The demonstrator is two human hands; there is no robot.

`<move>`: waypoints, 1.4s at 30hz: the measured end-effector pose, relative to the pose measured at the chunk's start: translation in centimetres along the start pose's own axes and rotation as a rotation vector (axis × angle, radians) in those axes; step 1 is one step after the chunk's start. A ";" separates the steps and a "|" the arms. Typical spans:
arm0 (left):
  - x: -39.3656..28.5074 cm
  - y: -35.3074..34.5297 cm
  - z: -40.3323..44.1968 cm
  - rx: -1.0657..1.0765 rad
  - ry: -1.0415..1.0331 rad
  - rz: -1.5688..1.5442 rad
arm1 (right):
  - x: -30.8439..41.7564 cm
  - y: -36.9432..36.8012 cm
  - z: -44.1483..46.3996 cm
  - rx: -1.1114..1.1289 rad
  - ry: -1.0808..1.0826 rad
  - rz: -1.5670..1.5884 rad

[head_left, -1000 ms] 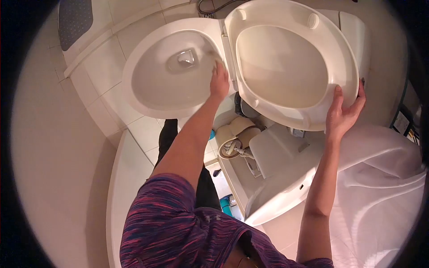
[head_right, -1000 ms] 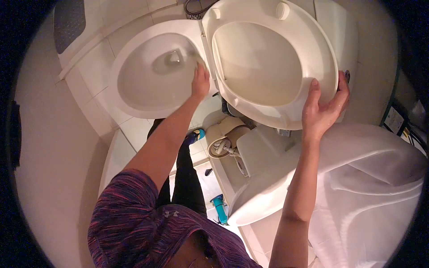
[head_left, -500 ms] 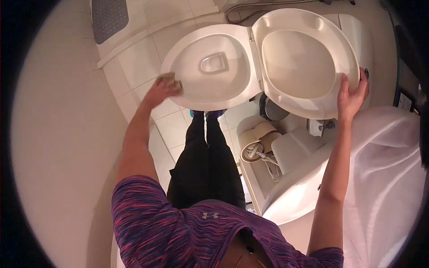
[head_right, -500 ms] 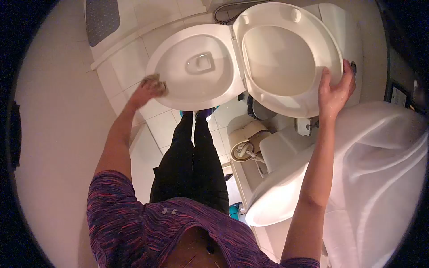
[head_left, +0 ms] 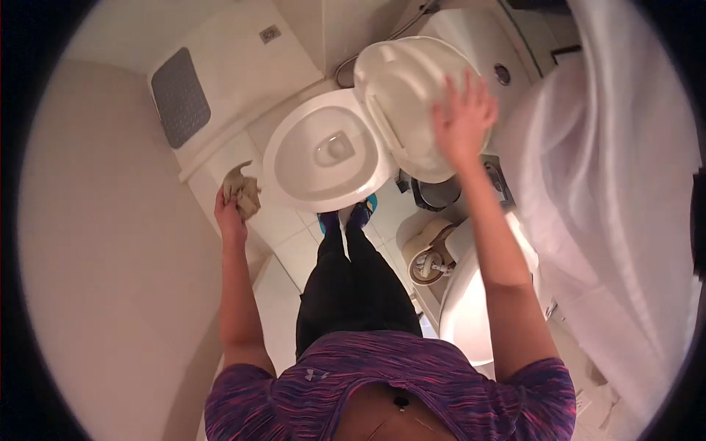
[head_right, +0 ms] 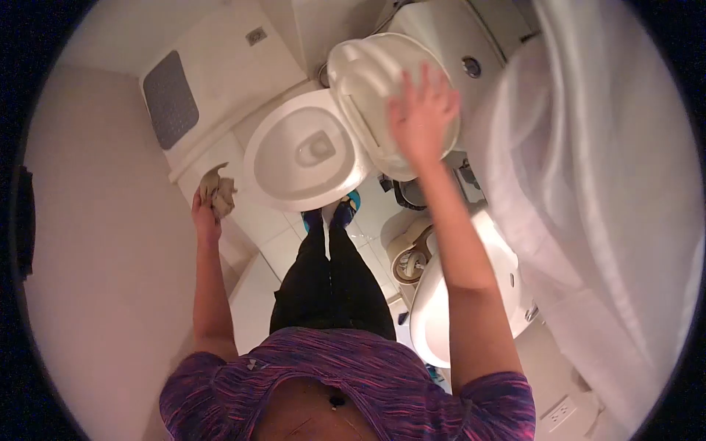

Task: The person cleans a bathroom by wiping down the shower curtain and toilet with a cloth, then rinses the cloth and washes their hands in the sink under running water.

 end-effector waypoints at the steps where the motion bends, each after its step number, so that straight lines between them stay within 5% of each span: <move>1: -2.3 -0.9 -1.4 0.024 -0.012 0.002 | 2.2 0.4 -1.3 0.055 -0.021 0.069; 3: -7.5 -2.7 -4.2 -0.017 -0.092 -0.046 | 6.5 0.0 -4.5 0.339 -0.031 0.463; 8: -17.0 -10.9 -9.5 0.126 -0.243 -0.172 | 15.6 1.1 -9.5 0.409 0.144 0.659; 10: -16.6 -13.2 -10.1 0.142 -0.260 -0.139 | 16.3 2.1 -9.1 0.679 -0.327 1.893; 12: -12.4 -15.9 -10.4 0.472 -0.123 0.150 | 16.1 1.7 -8.7 0.667 -0.434 1.878; 13: -11.5 -16.1 -10.0 0.476 -0.123 0.156 | 15.6 0.1 -9.1 0.730 -0.620 1.942; 14: -12.2 -16.5 -9.2 0.455 -0.356 0.237 | 15.2 -1.5 -9.4 0.791 -0.809 1.996; 16: -11.6 -16.8 -8.0 0.428 -0.588 0.314 | 12.5 -3.3 -8.9 0.764 -0.847 1.960; 18: -6.6 -13.2 -4.9 0.035 -0.159 0.215 | 12.0 -5.6 -9.5 0.750 -0.877 1.922; 20: -3.2 -12.7 -3.7 0.114 -0.053 0.057 | 14.3 -7.8 -11.5 0.865 -0.506 1.409; 22: -2.6 -13.7 -4.9 0.143 0.105 -0.383 | 20.2 -6.9 -11.6 0.782 0.207 1.134; 28: -2.0 -13.2 -5.2 0.165 0.051 -0.517 | 22.3 -16.4 -6.3 0.390 0.157 1.180; 30: -1.9 -12.3 -4.7 0.122 -0.110 0.062 | 19.0 -22.0 -5.1 0.322 0.054 1.152; 31: -1.5 -12.3 -4.7 0.120 -0.109 0.063 | 16.7 -25.5 -5.8 0.251 0.028 1.096; 33: -1.1 -12.1 -4.7 0.096 -0.127 0.053 | 10.8 -30.2 -6.5 0.331 -0.144 0.935; 34: -0.6 -11.9 -4.4 0.092 -0.121 0.052 | 9.2 -31.2 -7.4 0.247 0.112 0.601; 35: -0.6 -11.8 -4.3 0.106 -0.154 0.076 | 8.0 -31.4 -8.5 0.353 0.122 0.497; 42: 1.6 -10.0 -3.5 0.019 -0.251 0.103 | 1.1 -26.0 -22.3 0.571 -0.276 0.434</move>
Point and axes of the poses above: each hand's wrist, its own z-axis towards the middle knuckle, its own y-axis out of the back of the hand, x = y × z, the point moved 7 cm from there along z, towards the middle knuckle, and after that the axes turned 12 degrees about -y, right-handed, at the moved point
